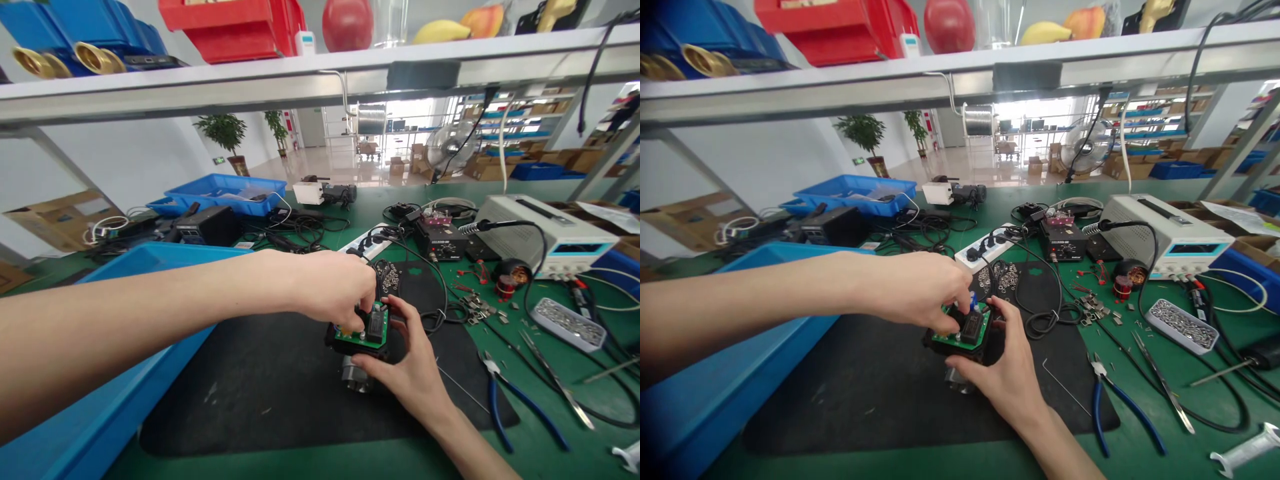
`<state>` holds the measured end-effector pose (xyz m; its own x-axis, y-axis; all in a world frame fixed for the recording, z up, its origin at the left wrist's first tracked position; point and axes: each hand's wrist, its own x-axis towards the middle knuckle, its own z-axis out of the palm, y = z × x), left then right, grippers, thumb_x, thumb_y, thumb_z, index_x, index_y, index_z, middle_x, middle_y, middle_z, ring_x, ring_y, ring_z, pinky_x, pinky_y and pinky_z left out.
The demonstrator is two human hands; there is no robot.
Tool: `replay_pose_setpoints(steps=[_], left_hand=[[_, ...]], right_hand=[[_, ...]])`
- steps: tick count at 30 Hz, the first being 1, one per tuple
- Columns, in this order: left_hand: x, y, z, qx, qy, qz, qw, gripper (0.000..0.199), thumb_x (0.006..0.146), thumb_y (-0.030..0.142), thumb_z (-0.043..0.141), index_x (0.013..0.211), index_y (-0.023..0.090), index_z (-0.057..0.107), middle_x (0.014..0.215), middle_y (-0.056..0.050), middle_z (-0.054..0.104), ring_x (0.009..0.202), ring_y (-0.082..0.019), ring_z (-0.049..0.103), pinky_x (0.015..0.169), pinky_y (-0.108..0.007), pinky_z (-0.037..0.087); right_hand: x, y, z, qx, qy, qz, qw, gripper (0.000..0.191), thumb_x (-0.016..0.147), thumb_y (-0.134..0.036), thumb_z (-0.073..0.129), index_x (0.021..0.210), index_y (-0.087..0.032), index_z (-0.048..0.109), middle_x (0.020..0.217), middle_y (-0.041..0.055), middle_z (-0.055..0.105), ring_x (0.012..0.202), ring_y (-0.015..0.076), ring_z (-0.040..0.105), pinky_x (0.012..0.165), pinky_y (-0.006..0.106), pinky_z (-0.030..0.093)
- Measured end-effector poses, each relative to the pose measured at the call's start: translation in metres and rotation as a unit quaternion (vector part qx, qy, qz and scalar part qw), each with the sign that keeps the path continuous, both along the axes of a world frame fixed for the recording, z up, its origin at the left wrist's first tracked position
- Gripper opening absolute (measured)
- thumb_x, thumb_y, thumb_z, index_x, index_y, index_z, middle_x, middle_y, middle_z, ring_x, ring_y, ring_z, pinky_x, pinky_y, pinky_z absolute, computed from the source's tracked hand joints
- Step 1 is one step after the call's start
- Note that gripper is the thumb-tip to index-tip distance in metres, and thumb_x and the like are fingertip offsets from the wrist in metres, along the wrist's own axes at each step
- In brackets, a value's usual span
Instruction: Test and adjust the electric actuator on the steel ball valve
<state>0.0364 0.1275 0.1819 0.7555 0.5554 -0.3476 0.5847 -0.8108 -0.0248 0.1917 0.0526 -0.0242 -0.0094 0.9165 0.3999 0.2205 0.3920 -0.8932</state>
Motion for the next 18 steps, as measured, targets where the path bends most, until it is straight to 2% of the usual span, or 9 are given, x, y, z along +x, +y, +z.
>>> replay_pose_setpoints(steps=[2, 4, 7, 10, 14, 18], left_hand=[[-0.005, 0.0, 0.0, -0.035, -0.023, -0.001, 0.999, 0.01, 0.085, 0.036, 0.079, 0.092, 0.029, 0.082, 0.078, 0.001, 0.071, 0.069, -0.014, 0.061, 0.057, -0.026, 0.034], [-0.013, -0.004, -0.003, -0.051, -0.07, 0.025, 0.996, 0.015, 0.088, 0.037, 0.078, 0.101, 0.029, 0.079, 0.083, 0.003, 0.072, 0.072, -0.012, 0.062, 0.061, -0.024, 0.036], [-0.028, -0.016, -0.012, -0.022, -0.153, 0.078, 0.985, 0.02, 0.091, 0.041, 0.077, 0.106, 0.028, 0.074, 0.089, 0.005, 0.07, 0.079, -0.011, 0.063, 0.067, -0.022, 0.039], [-0.04, -0.031, -0.026, 0.008, -0.187, 0.072, 0.98, 0.015, 0.094, 0.041, 0.072, 0.098, 0.027, 0.073, 0.097, 0.004, 0.067, 0.088, -0.011, 0.063, 0.074, -0.021, 0.042], [-0.046, -0.043, -0.042, 0.044, -0.197, 0.052, 0.978, 0.011, 0.099, 0.035, 0.065, 0.097, 0.027, 0.073, 0.101, 0.003, 0.066, 0.091, -0.012, 0.063, 0.078, -0.021, 0.044], [-0.041, -0.039, -0.048, 0.088, -0.204, 0.1, 0.97, 0.009, 0.097, 0.033, 0.068, 0.101, 0.027, 0.073, 0.099, 0.002, 0.065, 0.088, -0.013, 0.063, 0.074, -0.023, 0.044]], right_hand=[[0.001, 0.0, 0.001, -0.006, 0.002, 0.003, 1.0, 0.097, 0.07, -0.042, 0.095, 0.149, -0.035, 0.041, 0.15, 0.0036, 0.051, 0.134, 0.0271, 0.056, 0.112, 0.042, 0.052], [0.003, -0.001, 0.002, -0.007, 0.002, 0.003, 1.0, 0.096, 0.07, -0.043, 0.095, 0.149, -0.035, 0.041, 0.15, 0.0038, 0.051, 0.133, 0.0269, 0.057, 0.111, 0.042, 0.053], [0.005, -0.001, 0.003, -0.001, -0.004, -0.006, 1.0, 0.096, 0.069, -0.043, 0.095, 0.148, -0.034, 0.042, 0.149, 0.0042, 0.052, 0.133, 0.0272, 0.056, 0.111, 0.042, 0.052], [0.006, -0.002, 0.003, -0.009, -0.001, -0.008, 1.0, 0.098, 0.066, -0.043, 0.097, 0.148, -0.034, 0.043, 0.147, 0.0044, 0.053, 0.132, 0.0277, 0.055, 0.112, 0.044, 0.051], [0.005, 0.001, 0.005, -0.041, 0.091, 0.042, 0.994, 0.095, 0.068, -0.039, 0.097, 0.146, -0.032, 0.044, 0.151, 0.0052, 0.051, 0.138, 0.0267, 0.052, 0.118, 0.044, 0.047], [0.004, 0.014, 0.009, -0.099, 0.203, 0.085, 0.97, 0.088, 0.067, -0.032, 0.098, 0.139, -0.028, 0.047, 0.147, 0.0083, 0.056, 0.137, 0.0268, 0.056, 0.116, 0.044, 0.049]])
